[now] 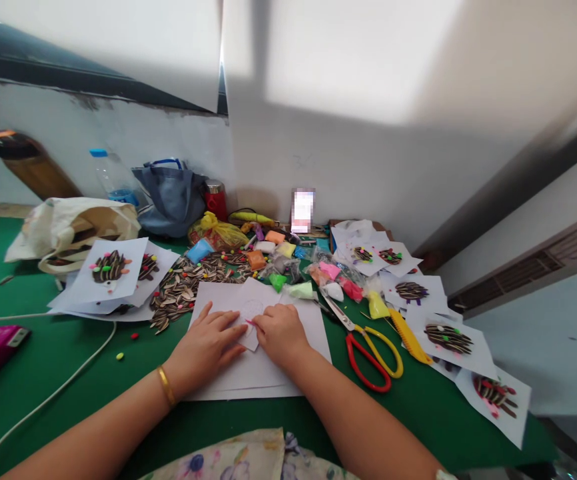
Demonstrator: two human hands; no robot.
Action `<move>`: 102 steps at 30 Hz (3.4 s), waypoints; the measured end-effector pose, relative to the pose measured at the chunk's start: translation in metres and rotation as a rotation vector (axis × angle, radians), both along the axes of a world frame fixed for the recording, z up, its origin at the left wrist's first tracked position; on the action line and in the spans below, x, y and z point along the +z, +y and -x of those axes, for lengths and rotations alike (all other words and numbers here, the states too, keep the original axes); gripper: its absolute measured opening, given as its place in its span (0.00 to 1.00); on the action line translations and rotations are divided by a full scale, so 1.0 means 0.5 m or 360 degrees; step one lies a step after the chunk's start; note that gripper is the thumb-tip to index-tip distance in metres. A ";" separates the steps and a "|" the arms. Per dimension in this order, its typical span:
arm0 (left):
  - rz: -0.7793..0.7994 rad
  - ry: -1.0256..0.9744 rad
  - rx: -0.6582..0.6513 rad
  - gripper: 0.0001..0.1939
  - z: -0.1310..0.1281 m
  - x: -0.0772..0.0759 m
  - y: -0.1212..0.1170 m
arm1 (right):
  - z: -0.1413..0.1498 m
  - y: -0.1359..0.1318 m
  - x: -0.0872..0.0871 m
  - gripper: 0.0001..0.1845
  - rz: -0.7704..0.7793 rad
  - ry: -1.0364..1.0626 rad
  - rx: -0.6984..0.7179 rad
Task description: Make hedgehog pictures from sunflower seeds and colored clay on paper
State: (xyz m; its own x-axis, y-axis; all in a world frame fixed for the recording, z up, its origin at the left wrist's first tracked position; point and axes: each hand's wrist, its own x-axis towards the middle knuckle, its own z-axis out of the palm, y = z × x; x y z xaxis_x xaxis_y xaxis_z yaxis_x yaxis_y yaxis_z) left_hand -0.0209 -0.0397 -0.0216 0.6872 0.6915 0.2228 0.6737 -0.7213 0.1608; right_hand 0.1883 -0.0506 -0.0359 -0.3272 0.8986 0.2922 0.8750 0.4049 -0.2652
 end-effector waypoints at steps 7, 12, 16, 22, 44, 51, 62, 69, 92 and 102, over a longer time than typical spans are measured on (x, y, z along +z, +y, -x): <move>-0.0014 -0.0040 -0.0011 0.16 0.000 -0.001 -0.001 | 0.003 -0.001 -0.002 0.08 0.0002 -0.0007 -0.0013; -0.0016 -0.0013 -0.0004 0.17 0.000 -0.002 -0.001 | 0.004 0.002 0.001 0.08 0.0017 -0.0019 0.0001; -0.0022 -0.0011 -0.0007 0.16 0.001 -0.001 -0.003 | 0.002 0.002 0.003 0.07 0.0031 0.0001 -0.0019; -0.0024 -0.0028 -0.0002 0.17 0.001 -0.002 -0.001 | 0.001 -0.004 0.006 0.07 0.0045 0.0008 -0.0021; -0.0002 -0.0017 0.0020 0.16 -0.001 0.001 -0.003 | -0.004 -0.012 0.018 0.07 0.0121 0.0007 -0.0039; -0.0007 -0.0033 0.0046 0.16 -0.001 0.009 -0.009 | -0.017 -0.009 0.026 0.06 -0.0019 0.0046 -0.0143; 0.0055 -0.0184 -0.0070 0.13 -0.011 0.017 -0.014 | -0.018 0.008 0.008 0.09 0.0106 0.0232 -0.0018; 0.0100 -0.0194 -0.0060 0.14 0.007 0.006 0.008 | -0.014 0.016 0.007 0.12 0.0112 0.0259 0.0118; 0.0077 -0.0150 -0.0164 0.15 -0.011 -0.016 -0.002 | -0.018 -0.028 0.014 0.06 0.0185 0.0044 -0.0147; 0.0090 -0.0124 -0.0149 0.17 -0.015 -0.020 -0.001 | -0.006 -0.033 0.018 0.06 0.0218 0.0061 -0.0116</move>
